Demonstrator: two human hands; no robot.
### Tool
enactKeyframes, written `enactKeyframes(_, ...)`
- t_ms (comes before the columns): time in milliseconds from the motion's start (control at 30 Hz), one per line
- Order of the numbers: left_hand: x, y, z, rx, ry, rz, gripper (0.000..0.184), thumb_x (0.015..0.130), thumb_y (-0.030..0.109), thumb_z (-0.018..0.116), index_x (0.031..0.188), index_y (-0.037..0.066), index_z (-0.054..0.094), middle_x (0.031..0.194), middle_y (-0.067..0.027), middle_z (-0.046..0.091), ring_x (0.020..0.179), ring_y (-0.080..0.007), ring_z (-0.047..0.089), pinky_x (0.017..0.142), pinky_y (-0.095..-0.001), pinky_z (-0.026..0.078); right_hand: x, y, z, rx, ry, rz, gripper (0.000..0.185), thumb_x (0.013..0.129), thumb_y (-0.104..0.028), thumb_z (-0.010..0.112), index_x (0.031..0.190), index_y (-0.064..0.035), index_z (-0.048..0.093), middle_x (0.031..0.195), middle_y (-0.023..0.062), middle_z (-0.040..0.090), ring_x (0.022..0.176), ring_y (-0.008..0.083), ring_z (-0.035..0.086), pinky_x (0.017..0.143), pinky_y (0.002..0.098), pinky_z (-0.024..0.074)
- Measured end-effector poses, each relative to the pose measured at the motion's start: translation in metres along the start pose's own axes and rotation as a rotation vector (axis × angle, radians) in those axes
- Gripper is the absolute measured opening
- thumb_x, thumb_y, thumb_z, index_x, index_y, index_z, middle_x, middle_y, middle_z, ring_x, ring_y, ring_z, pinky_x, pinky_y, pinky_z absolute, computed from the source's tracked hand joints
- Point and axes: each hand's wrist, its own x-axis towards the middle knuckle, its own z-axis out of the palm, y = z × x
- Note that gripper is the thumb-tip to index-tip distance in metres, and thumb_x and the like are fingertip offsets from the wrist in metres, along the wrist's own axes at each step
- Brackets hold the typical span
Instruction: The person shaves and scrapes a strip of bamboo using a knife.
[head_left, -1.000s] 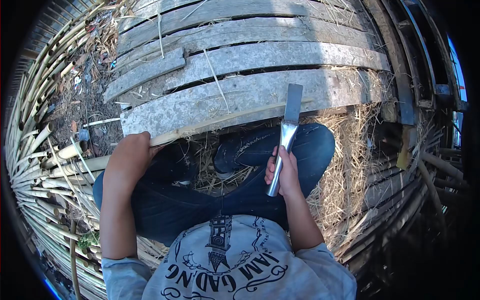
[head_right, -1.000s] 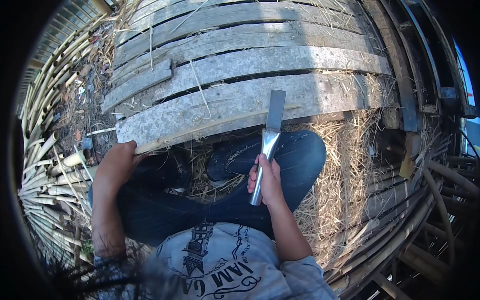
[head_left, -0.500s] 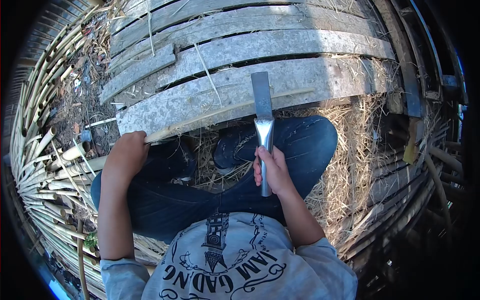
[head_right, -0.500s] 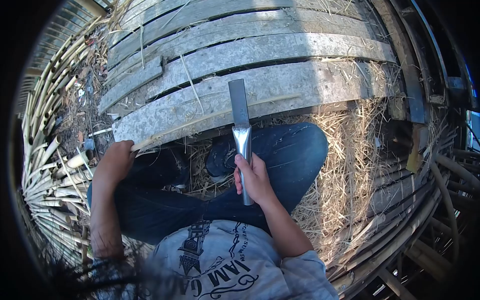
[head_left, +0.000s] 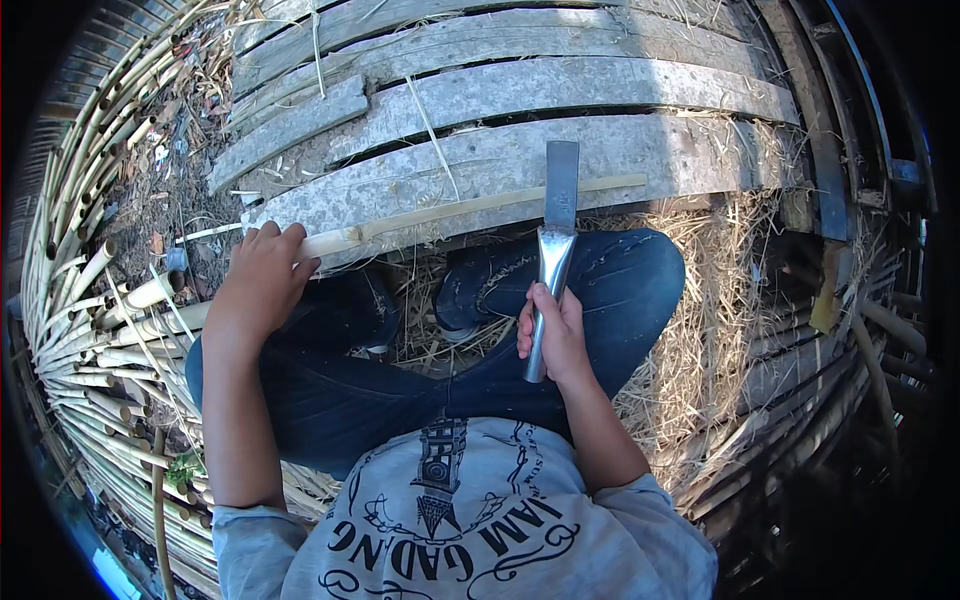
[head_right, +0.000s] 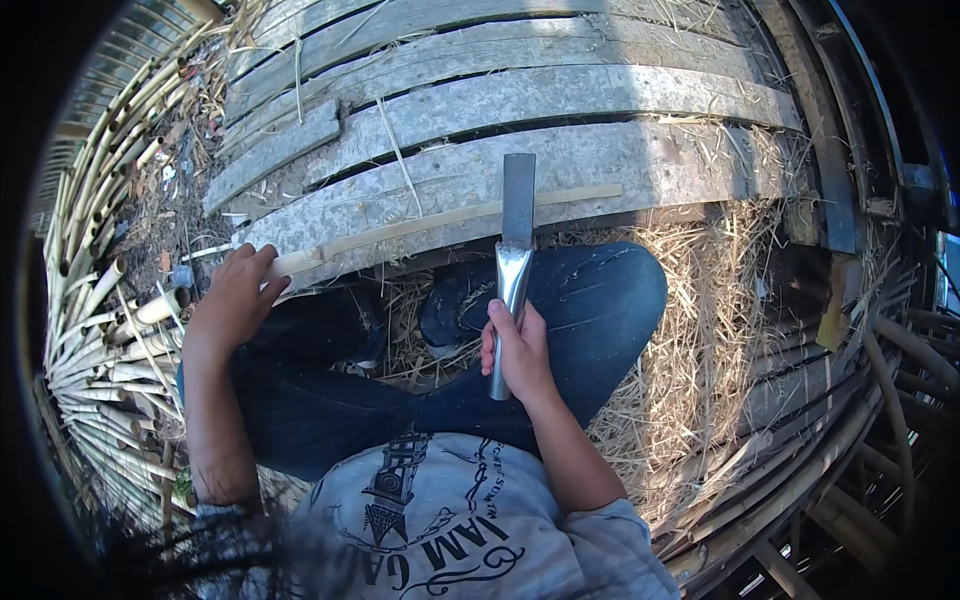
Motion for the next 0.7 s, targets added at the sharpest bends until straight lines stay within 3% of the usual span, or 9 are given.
enactKeyframes(100, 0.005, 0.005, -0.016, -0.054, -0.043, -0.025, 0.026, 0.086, 0.024, 0.07, 0.1, 0.001, 0.066, 0.095, -0.0208, 0.064, 0.098, -0.0378, 0.061, 0.086, -0.0464, 0.047, 0.002, -0.009, -0.005, -0.003, 0.008, -0.008, 0.027, 0.102, -0.033, 0.05, 0.099, -0.0066, 0.046, 0.06, 0.0037, 0.049, 0.041, 0.0108, 0.049, 0.037, 0.0262, 0.0425)
enactKeyframes(167, 0.006, 0.007, -0.018, -0.169, -0.047, -0.104, 0.022, 0.081, 0.019, 0.074, 0.089, -0.001, 0.071, 0.087, -0.0222, 0.066, 0.087, -0.0388, 0.063, 0.08, -0.0463, 0.048, 0.004, -0.019, -0.008, -0.02, 0.017, -0.003, 0.027, 0.102, -0.033, 0.05, 0.099, -0.0068, 0.046, 0.06, 0.0032, 0.048, 0.042, 0.0101, 0.048, 0.037, 0.026, 0.0422)
enactKeyframes(267, 0.01, 0.006, -0.022, -0.21, -0.063, -0.099, 0.023, 0.082, 0.02, 0.074, 0.087, -0.002, 0.071, 0.079, -0.0238, 0.066, 0.079, -0.0398, 0.065, 0.074, -0.0473, 0.049, 0.005, -0.031, -0.014, 0.037, 0.05, 0.038, 0.028, 0.102, -0.035, 0.048, 0.099, -0.0075, 0.046, 0.061, 0.0023, 0.047, 0.042, 0.0092, 0.047, 0.036, 0.0256, 0.0416)
enactKeyframes(367, 0.01, 0.006, -0.024, -0.257, -0.206, -0.173, 0.024, 0.083, 0.022, 0.072, 0.088, -0.001, 0.072, 0.082, -0.0234, 0.068, 0.082, -0.0407, 0.066, 0.077, -0.0478, 0.051, 0.008, -0.04, -0.023, 0.036, 0.1, 0.035, 0.028, 0.102, -0.036, 0.048, 0.099, -0.0083, 0.047, 0.061, 0.0018, 0.047, 0.042, 0.0092, 0.046, 0.037, 0.0252, 0.0408)
enactKeyframes(467, 0.012, -0.001, -0.015, -0.26, -0.176, -0.134, 0.028, 0.086, 0.025, 0.071, 0.087, -0.003, 0.07, 0.076, -0.0246, 0.064, 0.076, -0.0416, 0.064, 0.071, -0.0462, 0.049, 0.012, -0.049, -0.032, 0.073, 0.141, 0.029, 0.031, 0.102, -0.039, 0.049, 0.1, -0.0082, 0.046, 0.061, 0.0022, 0.047, 0.043, 0.0097, 0.047, 0.037, 0.0263, 0.0412)
enactKeyframes(700, 0.014, -0.003, -0.013, -0.149, -0.101, -0.087, 0.027, 0.089, 0.027, 0.066, 0.088, 0.001, 0.07, 0.083, -0.0227, 0.067, 0.083, -0.0413, 0.065, 0.076, -0.0492, 0.05, 0.006, -0.045, -0.02, 0.032, 0.148, 0.077, 0.035, 0.101, -0.04, 0.05, 0.102, -0.0066, 0.042, 0.061, 0.0044, 0.048, 0.043, 0.0128, 0.049, 0.037, 0.0291, 0.0425)
